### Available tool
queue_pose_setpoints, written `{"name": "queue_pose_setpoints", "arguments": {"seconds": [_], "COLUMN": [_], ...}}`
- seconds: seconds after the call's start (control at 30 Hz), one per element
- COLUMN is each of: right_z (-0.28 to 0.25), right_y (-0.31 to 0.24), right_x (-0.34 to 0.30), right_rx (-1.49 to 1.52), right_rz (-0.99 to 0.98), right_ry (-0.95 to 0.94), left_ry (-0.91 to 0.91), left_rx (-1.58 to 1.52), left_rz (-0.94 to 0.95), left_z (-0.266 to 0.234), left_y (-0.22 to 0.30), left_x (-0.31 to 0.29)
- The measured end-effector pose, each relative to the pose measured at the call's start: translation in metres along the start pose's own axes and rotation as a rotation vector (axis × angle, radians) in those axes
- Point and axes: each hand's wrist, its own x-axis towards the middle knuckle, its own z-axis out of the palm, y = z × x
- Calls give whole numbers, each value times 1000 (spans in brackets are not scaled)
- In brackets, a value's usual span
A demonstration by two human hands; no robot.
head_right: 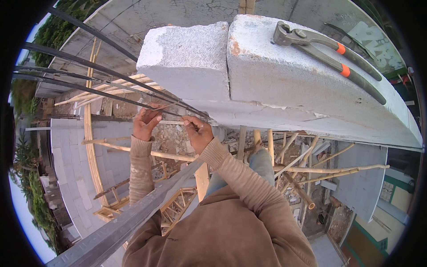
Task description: The person places a concrete block onto a wall and then secures rebar using wire and a pair of pliers.
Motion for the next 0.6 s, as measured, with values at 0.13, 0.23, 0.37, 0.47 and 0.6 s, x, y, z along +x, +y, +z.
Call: {"name": "queue_pose_setpoints", "arguments": {"seconds": [0.13,0.23,0.37,0.47,0.6], "right_z": [-28,-36,-22,9,41], "right_y": [6,17,13,-2,-7], "right_x": [-11,-19,-27,-26,-6], "right_rx": [80,100,-83,-168,-229], "right_rz": [142,153,-3,-186,-352], "right_ry": [26,51,66,61,114], "left_ry": [11,32,32,59,113], "left_rx": [-88,-62,18,-33,-71], "left_rz": [34,41,69,97,120], "left_z": [0,3,3,3,8], "left_y": [-11,-13,-12,-16,-16], "left_x": [-4,-5,-8,-11,-12]}}
